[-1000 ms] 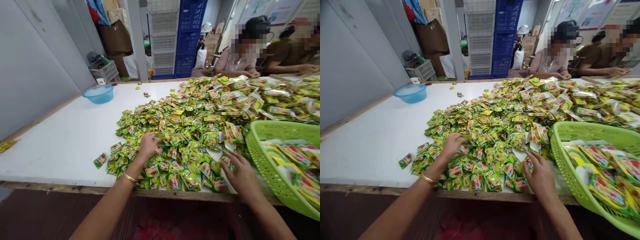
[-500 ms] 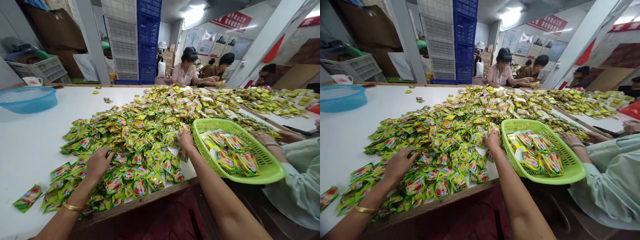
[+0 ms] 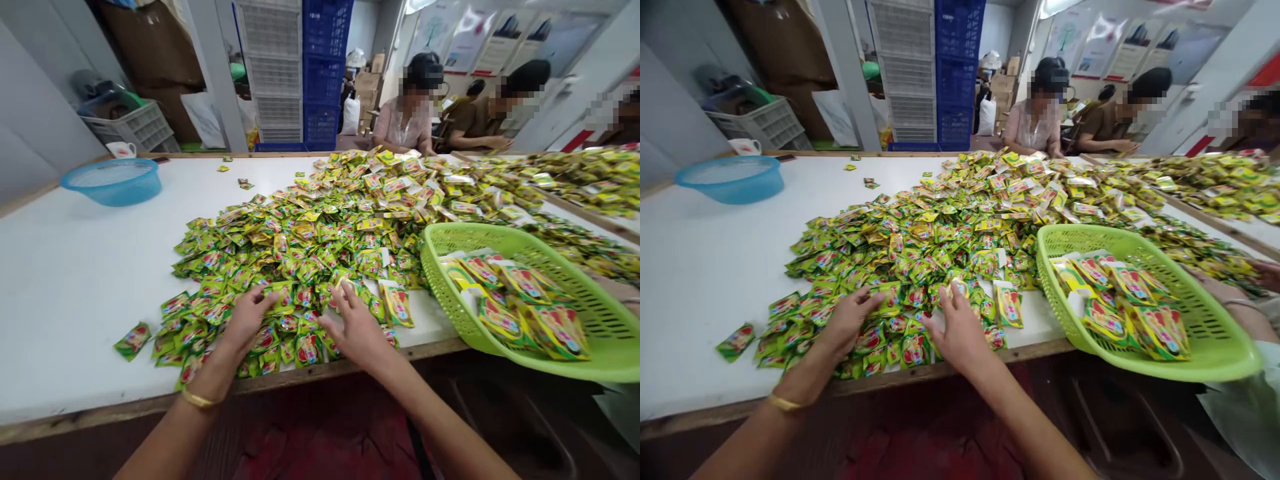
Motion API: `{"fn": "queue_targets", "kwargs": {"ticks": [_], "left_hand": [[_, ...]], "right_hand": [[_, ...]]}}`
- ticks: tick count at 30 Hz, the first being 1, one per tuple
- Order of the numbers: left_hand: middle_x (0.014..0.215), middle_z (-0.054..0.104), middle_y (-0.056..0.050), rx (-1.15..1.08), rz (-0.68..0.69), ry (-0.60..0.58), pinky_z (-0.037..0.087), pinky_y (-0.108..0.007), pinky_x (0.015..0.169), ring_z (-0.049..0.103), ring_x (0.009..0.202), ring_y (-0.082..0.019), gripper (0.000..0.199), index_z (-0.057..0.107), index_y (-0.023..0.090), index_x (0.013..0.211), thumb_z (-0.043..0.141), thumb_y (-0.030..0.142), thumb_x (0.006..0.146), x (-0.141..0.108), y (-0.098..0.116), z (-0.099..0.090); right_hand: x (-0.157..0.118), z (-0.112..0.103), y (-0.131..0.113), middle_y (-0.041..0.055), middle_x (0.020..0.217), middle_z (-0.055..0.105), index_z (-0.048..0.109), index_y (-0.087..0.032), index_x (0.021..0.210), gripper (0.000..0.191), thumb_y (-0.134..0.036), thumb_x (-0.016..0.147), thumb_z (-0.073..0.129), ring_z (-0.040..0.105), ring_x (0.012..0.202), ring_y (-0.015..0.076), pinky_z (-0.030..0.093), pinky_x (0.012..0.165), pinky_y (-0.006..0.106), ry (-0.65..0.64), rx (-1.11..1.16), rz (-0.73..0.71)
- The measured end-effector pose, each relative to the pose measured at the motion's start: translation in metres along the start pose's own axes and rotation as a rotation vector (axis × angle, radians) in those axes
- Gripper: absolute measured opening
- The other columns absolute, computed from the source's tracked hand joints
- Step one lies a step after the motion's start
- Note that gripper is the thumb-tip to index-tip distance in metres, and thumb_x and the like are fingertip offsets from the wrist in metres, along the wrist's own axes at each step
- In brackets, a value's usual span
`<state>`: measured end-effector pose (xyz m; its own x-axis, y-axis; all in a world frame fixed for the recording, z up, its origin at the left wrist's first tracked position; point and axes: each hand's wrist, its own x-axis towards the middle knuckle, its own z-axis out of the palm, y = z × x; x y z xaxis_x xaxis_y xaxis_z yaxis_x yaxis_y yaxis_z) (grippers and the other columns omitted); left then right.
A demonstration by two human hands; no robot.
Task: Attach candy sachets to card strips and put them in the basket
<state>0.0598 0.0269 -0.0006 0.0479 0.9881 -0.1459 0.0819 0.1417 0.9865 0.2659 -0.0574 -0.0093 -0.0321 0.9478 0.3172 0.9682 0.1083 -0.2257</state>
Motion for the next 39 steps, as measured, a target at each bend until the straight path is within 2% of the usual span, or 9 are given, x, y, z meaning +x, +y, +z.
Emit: {"fn": "queue_targets", "kwargs": {"ticks": [2,7,11,15,18,21,29,35,39], "left_hand": [[0.062,0.056,0.005,-0.145,-0.079,-0.077,0.044,-0.023,0.060,0.054,0.062,-0.012,0.040,0.056,0.017,0.072,0.076,0.043,0.051,-0.004,0.000,0.006],[0.059,0.058,0.006,-0.295,-0.207,-0.156,0.047,-0.023,0.056,0.054,0.054,-0.010,0.045,0.052,0.017,0.077,0.080,0.038,0.049,-0.009,-0.001,0.002],[0.062,0.060,0.005,-0.307,-0.171,-0.171,0.048,-0.022,0.058,0.057,0.057,-0.010,0.042,0.053,0.016,0.079,0.079,0.033,0.051,-0.010,-0.005,-0.002],[0.063,0.060,0.005,-0.332,-0.167,-0.136,0.047,-0.020,0.058,0.056,0.058,-0.008,0.040,0.056,0.016,0.080,0.079,0.026,0.050,-0.014,-0.001,-0.006],[0.065,0.061,0.004,-0.341,-0.158,-0.091,0.046,-0.020,0.057,0.056,0.058,-0.009,0.046,0.059,0.016,0.092,0.078,0.024,0.051,-0.017,0.007,-0.008],[0.072,0.064,0.002,-0.271,-0.074,-0.077,0.045,-0.022,0.059,0.057,0.062,-0.011,0.054,0.061,0.015,0.106,0.075,0.027,0.055,-0.016,0.009,-0.004],[0.086,0.068,-0.004,0.246,0.115,0.031,0.047,-0.030,0.075,0.059,0.077,-0.017,0.028,0.065,0.014,0.092,0.060,0.025,0.067,-0.012,-0.025,0.022],[0.093,0.070,-0.005,0.255,0.133,-0.120,0.047,-0.028,0.075,0.061,0.082,-0.019,0.030,0.068,0.016,0.094,0.057,0.023,0.067,-0.013,-0.019,0.015],[0.074,0.067,0.000,0.446,0.170,-0.289,0.044,-0.026,0.065,0.056,0.069,-0.017,0.021,0.070,0.015,0.078,0.054,0.025,0.068,-0.007,-0.007,0.007]], "right_hand": [[0.005,-0.005,0.004,0.0161,0.141,0.040,0.044,-0.016,0.134,0.049,-0.021,0.086,0.045,0.046,0.122,0.0264,0.048,0.088,0.039,-0.075,-0.033,-0.041],[0.018,-0.016,0.031,0.0091,0.137,0.047,0.043,-0.027,0.136,0.073,0.005,0.070,0.043,0.052,0.113,0.0261,0.048,0.079,0.035,-0.206,-0.323,-0.269],[0.032,-0.019,0.037,0.0101,0.125,0.056,0.050,-0.024,0.128,0.055,-0.003,0.078,0.046,0.057,0.099,0.0231,0.044,0.077,0.035,-0.240,-0.387,-0.376],[0.042,-0.028,0.030,0.0133,0.123,0.056,0.058,-0.016,0.113,0.039,-0.020,0.074,0.061,0.047,0.113,0.0285,0.039,0.087,0.039,-0.237,-0.350,-0.395],[0.033,-0.027,0.016,0.0142,0.110,0.060,0.058,-0.012,0.110,0.044,-0.034,0.072,0.065,0.050,0.108,0.0286,0.038,0.089,0.040,-0.252,-0.237,-0.321],[0.015,-0.011,-0.003,0.0106,0.099,0.060,0.051,-0.014,0.122,0.052,-0.037,0.076,0.058,0.055,0.091,0.0238,0.041,0.081,0.035,-0.257,-0.098,-0.227],[-0.002,0.027,-0.027,0.0122,0.111,0.056,0.036,-0.021,0.139,0.064,-0.035,0.080,0.055,0.053,0.097,0.0261,0.041,0.079,0.037,-0.096,-0.107,-0.156],[0.000,0.030,-0.023,0.0113,0.107,0.055,0.031,-0.030,0.143,0.068,-0.039,0.081,0.057,0.051,0.094,0.0265,0.039,0.075,0.036,-0.033,-0.183,-0.217],[-0.002,0.032,-0.021,0.0109,0.108,0.054,0.032,-0.030,0.143,0.068,-0.040,0.081,0.058,0.051,0.093,0.0258,0.039,0.076,0.036,-0.001,-0.143,-0.233]]}}
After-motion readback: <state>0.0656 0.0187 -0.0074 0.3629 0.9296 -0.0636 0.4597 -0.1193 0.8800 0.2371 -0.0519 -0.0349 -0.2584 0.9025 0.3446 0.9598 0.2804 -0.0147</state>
